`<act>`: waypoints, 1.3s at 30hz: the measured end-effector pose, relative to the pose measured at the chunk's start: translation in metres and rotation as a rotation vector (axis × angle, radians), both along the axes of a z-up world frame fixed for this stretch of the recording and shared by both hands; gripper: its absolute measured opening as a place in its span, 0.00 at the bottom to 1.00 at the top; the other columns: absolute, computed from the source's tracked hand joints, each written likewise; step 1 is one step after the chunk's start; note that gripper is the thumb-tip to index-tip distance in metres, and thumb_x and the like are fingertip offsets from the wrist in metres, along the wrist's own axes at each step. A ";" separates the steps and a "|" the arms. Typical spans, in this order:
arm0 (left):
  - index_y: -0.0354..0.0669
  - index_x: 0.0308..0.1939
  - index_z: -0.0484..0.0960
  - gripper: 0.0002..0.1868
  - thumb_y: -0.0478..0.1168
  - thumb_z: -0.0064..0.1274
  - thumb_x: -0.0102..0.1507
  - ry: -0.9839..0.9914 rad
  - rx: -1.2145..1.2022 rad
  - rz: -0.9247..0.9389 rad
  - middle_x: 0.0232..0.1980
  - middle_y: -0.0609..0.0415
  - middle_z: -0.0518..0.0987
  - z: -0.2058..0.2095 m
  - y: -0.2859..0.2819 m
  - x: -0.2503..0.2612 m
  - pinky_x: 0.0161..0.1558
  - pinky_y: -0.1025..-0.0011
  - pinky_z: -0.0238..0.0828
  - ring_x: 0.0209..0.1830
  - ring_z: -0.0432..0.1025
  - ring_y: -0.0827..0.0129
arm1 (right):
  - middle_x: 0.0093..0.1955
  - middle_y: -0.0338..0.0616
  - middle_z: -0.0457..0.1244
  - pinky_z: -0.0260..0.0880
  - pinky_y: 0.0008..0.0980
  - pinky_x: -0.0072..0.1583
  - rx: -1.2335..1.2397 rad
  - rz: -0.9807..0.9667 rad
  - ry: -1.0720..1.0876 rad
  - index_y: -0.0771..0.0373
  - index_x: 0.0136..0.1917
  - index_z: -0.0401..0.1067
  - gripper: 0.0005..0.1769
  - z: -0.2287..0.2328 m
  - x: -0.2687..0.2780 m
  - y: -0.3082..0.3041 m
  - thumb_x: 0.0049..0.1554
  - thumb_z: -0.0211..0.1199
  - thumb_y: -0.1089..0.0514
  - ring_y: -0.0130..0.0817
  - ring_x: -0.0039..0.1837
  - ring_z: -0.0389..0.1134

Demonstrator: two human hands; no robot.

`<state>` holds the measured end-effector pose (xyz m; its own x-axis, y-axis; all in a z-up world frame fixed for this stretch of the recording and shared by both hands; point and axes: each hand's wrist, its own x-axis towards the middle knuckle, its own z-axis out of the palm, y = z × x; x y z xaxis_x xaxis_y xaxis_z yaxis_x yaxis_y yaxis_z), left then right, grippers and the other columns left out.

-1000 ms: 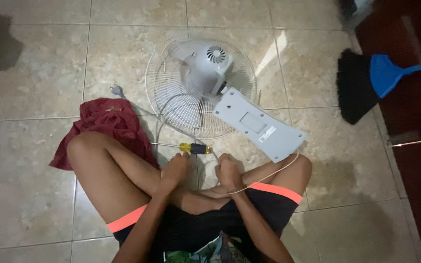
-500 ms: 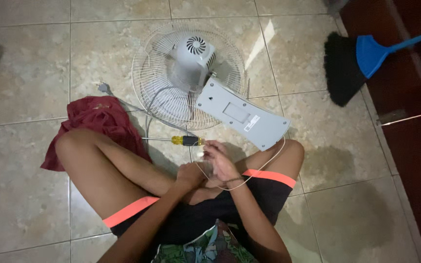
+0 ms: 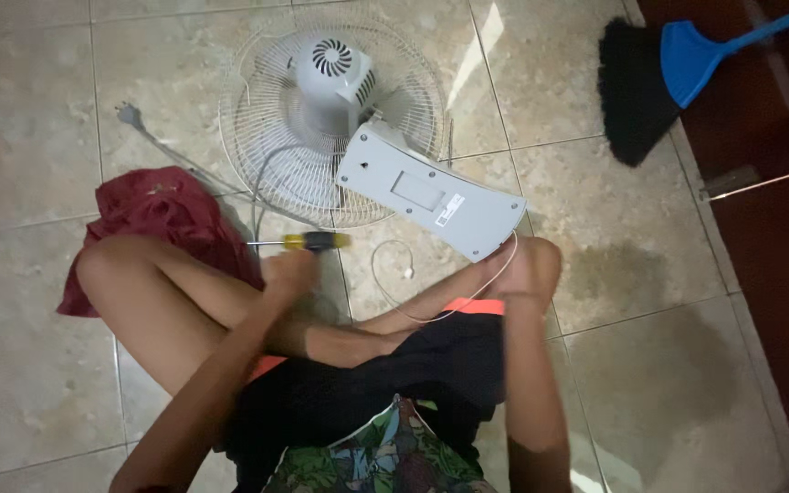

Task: The person sits on the floor and uses a screwdriver to remove and reattach screws on the back panel of a white pedestal fan. They repeatedly loosen and tighten screws, reposition the fan, and handle the fan's base and rear housing throughout the clip.

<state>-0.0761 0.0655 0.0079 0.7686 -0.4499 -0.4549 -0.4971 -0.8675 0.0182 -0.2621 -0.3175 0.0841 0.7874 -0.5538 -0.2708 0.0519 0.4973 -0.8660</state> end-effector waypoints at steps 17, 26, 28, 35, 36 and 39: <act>0.41 0.53 0.85 0.27 0.57 0.60 0.58 -0.268 0.003 0.356 0.56 0.44 0.83 -0.018 0.080 0.115 0.57 0.49 0.71 0.57 0.77 0.50 | 0.67 0.51 0.65 0.70 0.31 0.62 -0.498 0.535 0.196 0.68 0.78 0.57 0.34 0.096 -0.024 0.181 0.66 0.58 0.47 0.32 0.63 0.67; 0.29 0.46 0.86 0.28 0.57 0.54 0.66 0.047 -0.356 0.558 0.45 0.30 0.85 0.012 0.122 0.159 0.52 0.54 0.76 0.48 0.80 0.43 | 0.70 0.41 0.56 0.74 0.35 0.59 -0.448 1.022 0.136 0.63 0.80 0.52 0.40 0.079 -0.008 0.229 0.65 0.54 0.39 0.32 0.64 0.67; 0.29 0.44 0.86 0.28 0.56 0.51 0.71 0.017 -0.449 0.528 0.39 0.30 0.87 -0.002 0.125 0.155 0.52 0.56 0.77 0.44 0.82 0.44 | 0.60 0.44 0.68 0.75 0.33 0.57 -0.453 1.140 0.182 0.63 0.76 0.61 0.36 0.055 0.002 0.198 0.64 0.53 0.38 0.32 0.60 0.70; 0.29 0.43 0.84 0.18 0.46 0.57 0.68 -0.304 -0.901 0.496 0.40 0.34 0.82 -0.015 0.109 0.124 0.44 0.55 0.75 0.39 0.79 0.44 | 0.52 0.51 0.71 0.70 0.47 0.58 -1.374 0.301 0.723 0.58 0.51 0.79 0.16 -0.024 0.047 0.040 0.60 0.62 0.45 0.50 0.55 0.72; 0.30 0.43 0.84 0.16 0.44 0.56 0.68 -0.310 -0.948 0.505 0.41 0.35 0.82 -0.011 0.101 0.119 0.44 0.57 0.75 0.39 0.79 0.46 | 0.53 0.53 0.70 0.69 0.50 0.60 -1.405 0.189 0.756 0.59 0.49 0.78 0.17 -0.033 0.055 0.030 0.60 0.63 0.43 0.53 0.57 0.71; 0.32 0.46 0.82 0.15 0.42 0.55 0.64 -0.145 -1.051 0.515 0.41 0.39 0.84 0.001 0.082 0.115 0.42 0.60 0.76 0.38 0.81 0.50 | 0.51 0.59 0.66 0.68 0.51 0.57 -1.497 0.019 0.700 0.66 0.53 0.70 0.27 -0.044 0.076 0.020 0.52 0.70 0.42 0.58 0.56 0.67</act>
<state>0.0387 0.1471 0.0087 0.9829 -0.1737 0.0604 -0.1490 -0.5593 0.8155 -0.1859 -0.2973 0.0401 0.7594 -0.6259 0.1775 -0.5261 -0.7513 -0.3984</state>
